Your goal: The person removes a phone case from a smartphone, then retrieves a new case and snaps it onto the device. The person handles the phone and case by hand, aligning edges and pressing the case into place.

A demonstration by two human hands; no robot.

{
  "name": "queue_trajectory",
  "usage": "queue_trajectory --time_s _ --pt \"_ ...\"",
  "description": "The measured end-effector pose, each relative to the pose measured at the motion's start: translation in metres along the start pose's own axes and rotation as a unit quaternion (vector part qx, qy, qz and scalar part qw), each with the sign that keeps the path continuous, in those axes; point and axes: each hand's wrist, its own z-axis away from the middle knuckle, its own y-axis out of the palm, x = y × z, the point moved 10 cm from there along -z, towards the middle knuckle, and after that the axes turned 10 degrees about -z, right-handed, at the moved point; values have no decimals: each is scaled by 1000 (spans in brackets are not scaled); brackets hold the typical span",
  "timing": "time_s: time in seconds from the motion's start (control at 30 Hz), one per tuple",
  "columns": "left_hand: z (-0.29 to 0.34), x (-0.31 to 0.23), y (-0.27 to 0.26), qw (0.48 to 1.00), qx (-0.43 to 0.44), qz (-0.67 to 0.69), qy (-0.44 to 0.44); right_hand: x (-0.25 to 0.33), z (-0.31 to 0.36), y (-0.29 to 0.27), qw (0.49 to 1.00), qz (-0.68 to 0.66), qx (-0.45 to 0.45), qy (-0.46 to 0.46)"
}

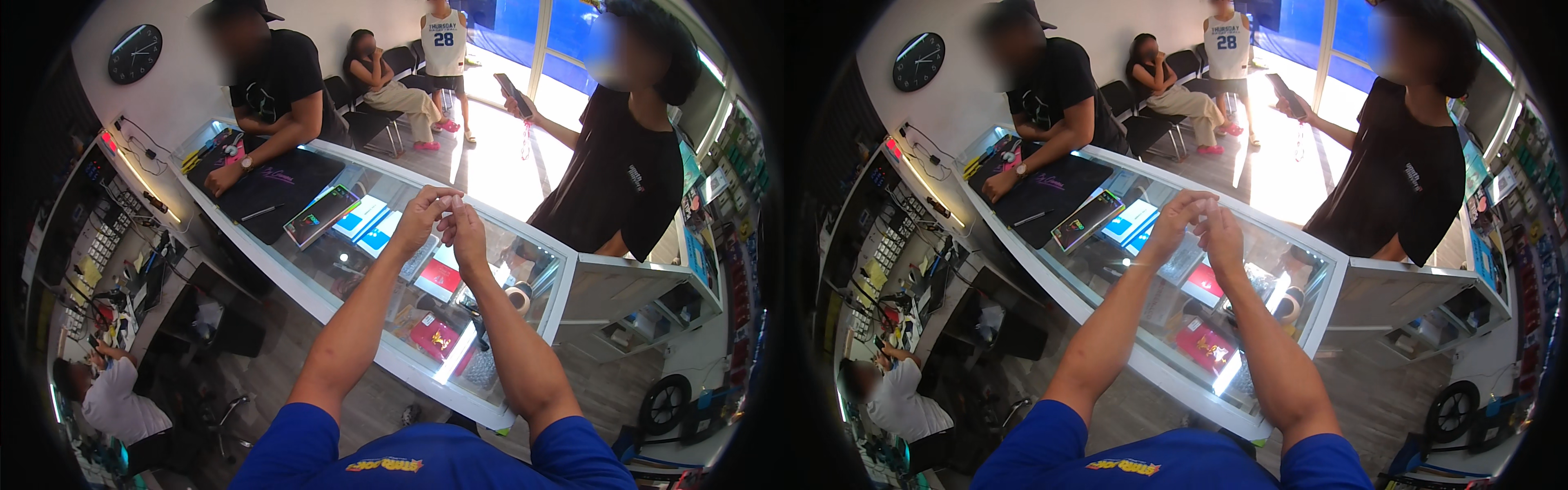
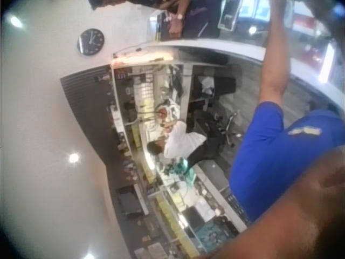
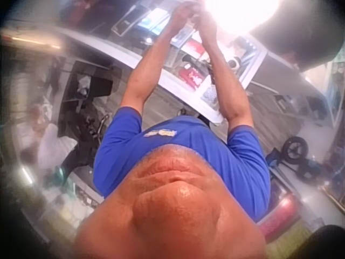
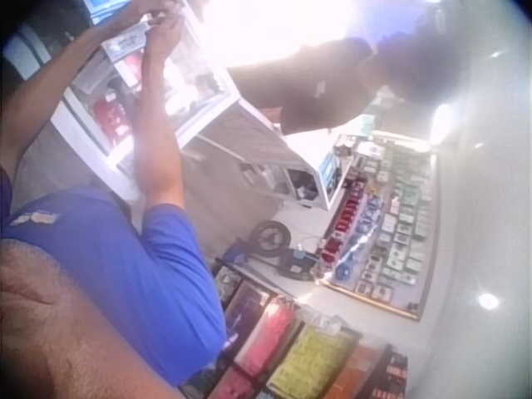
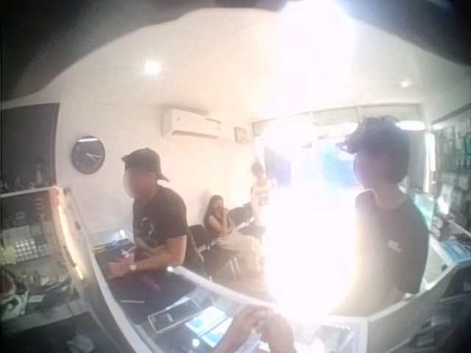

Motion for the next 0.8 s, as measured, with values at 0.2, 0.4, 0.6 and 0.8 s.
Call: queue_trajectory --time_s 0.2,0.4,0.6,0.8 --pt "4 -8 13 998 61 18 -9 -3 1 0 981 -187 32 52" --pt "6 -12 14 995 70 66 -23 -7 3 12 942 -308 84 101" --pt "12 -46 5 948 -37 -252 189 -15 0 12 934 -324 98 112" --pt "19 -64 12 900 -54 -354 248 -14 -1 8 932 -333 96 102"
